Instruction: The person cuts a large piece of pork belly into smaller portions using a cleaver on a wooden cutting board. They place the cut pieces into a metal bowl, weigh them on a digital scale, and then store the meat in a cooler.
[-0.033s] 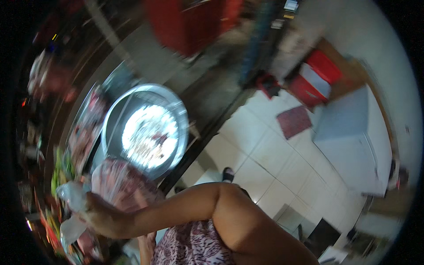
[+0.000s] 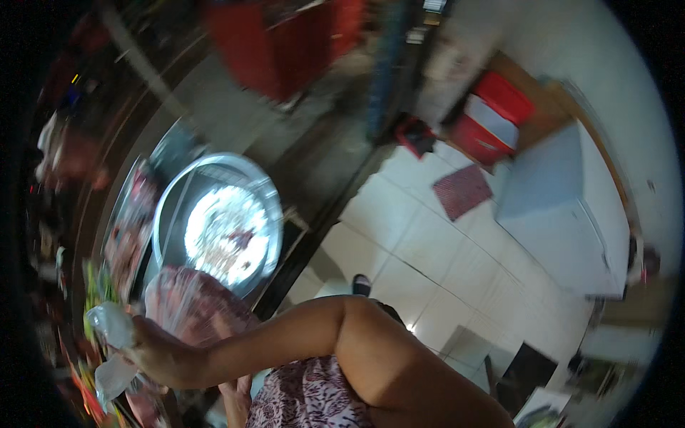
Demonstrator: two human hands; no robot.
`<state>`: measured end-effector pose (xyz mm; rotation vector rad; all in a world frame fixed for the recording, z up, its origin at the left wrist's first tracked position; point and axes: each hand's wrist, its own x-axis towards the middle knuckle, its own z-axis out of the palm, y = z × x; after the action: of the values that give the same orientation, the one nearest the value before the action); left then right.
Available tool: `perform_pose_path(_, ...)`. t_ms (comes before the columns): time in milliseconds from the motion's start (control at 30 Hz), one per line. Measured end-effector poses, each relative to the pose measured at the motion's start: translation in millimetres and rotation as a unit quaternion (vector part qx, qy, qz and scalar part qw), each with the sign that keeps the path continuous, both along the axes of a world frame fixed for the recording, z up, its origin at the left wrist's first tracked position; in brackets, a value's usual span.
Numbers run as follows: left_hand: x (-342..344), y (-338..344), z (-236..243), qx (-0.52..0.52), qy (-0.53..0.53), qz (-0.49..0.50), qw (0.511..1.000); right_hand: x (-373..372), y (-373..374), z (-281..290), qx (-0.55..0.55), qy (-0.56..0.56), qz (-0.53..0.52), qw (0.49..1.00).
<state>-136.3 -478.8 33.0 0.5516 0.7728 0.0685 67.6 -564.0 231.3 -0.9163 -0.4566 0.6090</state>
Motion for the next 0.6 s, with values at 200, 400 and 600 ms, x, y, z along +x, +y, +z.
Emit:
perform_pose_path(200,121,-114,-10,-0.015,0.025,-0.181,0.983,83,-146,-16,-0.091,-0.144,-0.186,0.968)
perform_pose_path(400,276,-238,-75,-0.123,-0.044,-0.498,0.857,178,-307,-56,0.011,0.022,-0.302,0.953)
perform_pose_path(600,422,-380,-99,-0.048,0.017,-0.677,0.734,245,-487,-85,-0.069,0.129,-0.384,0.912)
